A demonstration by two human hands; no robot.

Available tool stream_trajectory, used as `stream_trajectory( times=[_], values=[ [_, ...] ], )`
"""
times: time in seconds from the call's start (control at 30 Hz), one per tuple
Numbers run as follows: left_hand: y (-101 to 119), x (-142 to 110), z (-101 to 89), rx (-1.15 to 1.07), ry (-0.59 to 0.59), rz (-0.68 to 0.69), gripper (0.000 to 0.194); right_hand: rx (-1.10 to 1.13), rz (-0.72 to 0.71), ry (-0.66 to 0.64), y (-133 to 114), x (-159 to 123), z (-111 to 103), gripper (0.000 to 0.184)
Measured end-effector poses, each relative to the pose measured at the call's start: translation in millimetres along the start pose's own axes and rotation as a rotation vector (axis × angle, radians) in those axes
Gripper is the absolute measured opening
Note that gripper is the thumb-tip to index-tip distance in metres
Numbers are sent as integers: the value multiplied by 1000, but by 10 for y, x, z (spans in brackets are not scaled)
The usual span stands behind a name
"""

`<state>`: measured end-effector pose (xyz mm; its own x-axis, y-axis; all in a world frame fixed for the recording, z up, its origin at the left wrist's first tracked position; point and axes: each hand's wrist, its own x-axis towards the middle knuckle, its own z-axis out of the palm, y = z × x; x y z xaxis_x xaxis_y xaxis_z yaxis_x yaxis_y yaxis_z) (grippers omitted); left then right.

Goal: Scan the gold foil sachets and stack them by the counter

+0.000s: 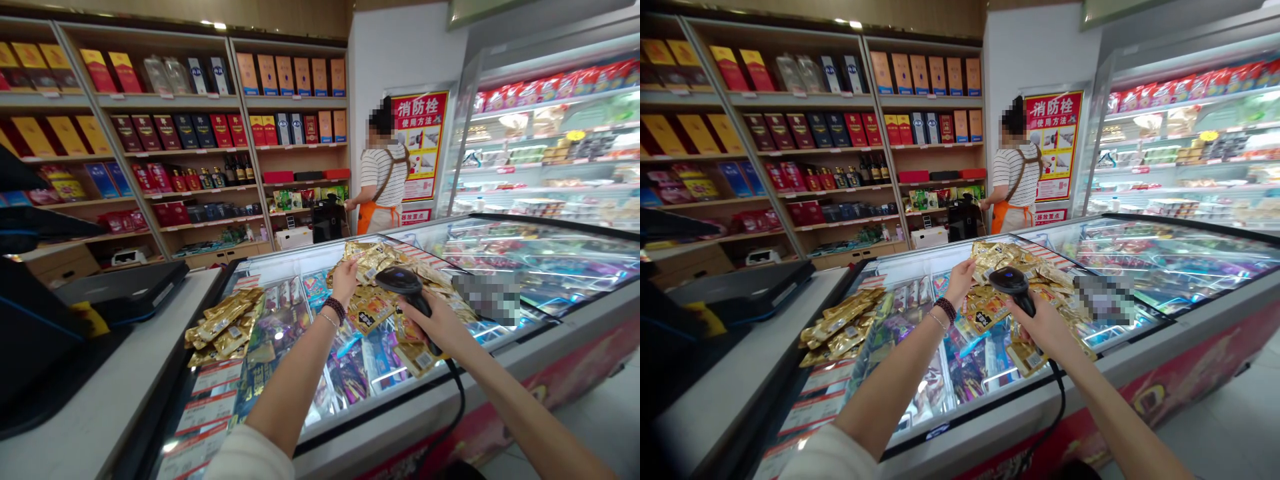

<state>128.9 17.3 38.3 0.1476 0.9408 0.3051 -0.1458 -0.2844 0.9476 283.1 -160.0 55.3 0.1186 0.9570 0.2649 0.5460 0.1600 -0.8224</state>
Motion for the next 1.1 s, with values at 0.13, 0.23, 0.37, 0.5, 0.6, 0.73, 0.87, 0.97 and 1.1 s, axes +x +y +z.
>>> stream_trajectory(
  times=[0.13,0.23,0.37,0.5,0.6,0.73,0.87,0.97,1.1],
  values=[
    [7,-7,4,-6,1,-8,29,19,2,11,-18,-17,-6,37],
    [12,-14,3,-1,13,-16,26,56,24,37,-60,-26,-5,34],
    [23,-19,-13,-9,25,-33,24,86,28,31,-122,-11,20,34],
    [52,-37,-109,8,43,-39,19,91,3,16,-177,21,87,35],
    [100,-75,-254,13,58,-33,20,126,13,-14,-210,51,165,36],
    [198,-161,-536,-33,90,-43,23,251,9,-62,-265,102,315,36],
    [295,-289,-920,-41,147,-37,22,324,-15,-82,-342,162,522,35],
    [342,-413,-1232,-22,202,-22,21,382,-24,-118,-353,218,697,37],
    [376,-600,-1602,4,291,-32,22,397,-58,-186,-317,290,884,39]
  ],
)
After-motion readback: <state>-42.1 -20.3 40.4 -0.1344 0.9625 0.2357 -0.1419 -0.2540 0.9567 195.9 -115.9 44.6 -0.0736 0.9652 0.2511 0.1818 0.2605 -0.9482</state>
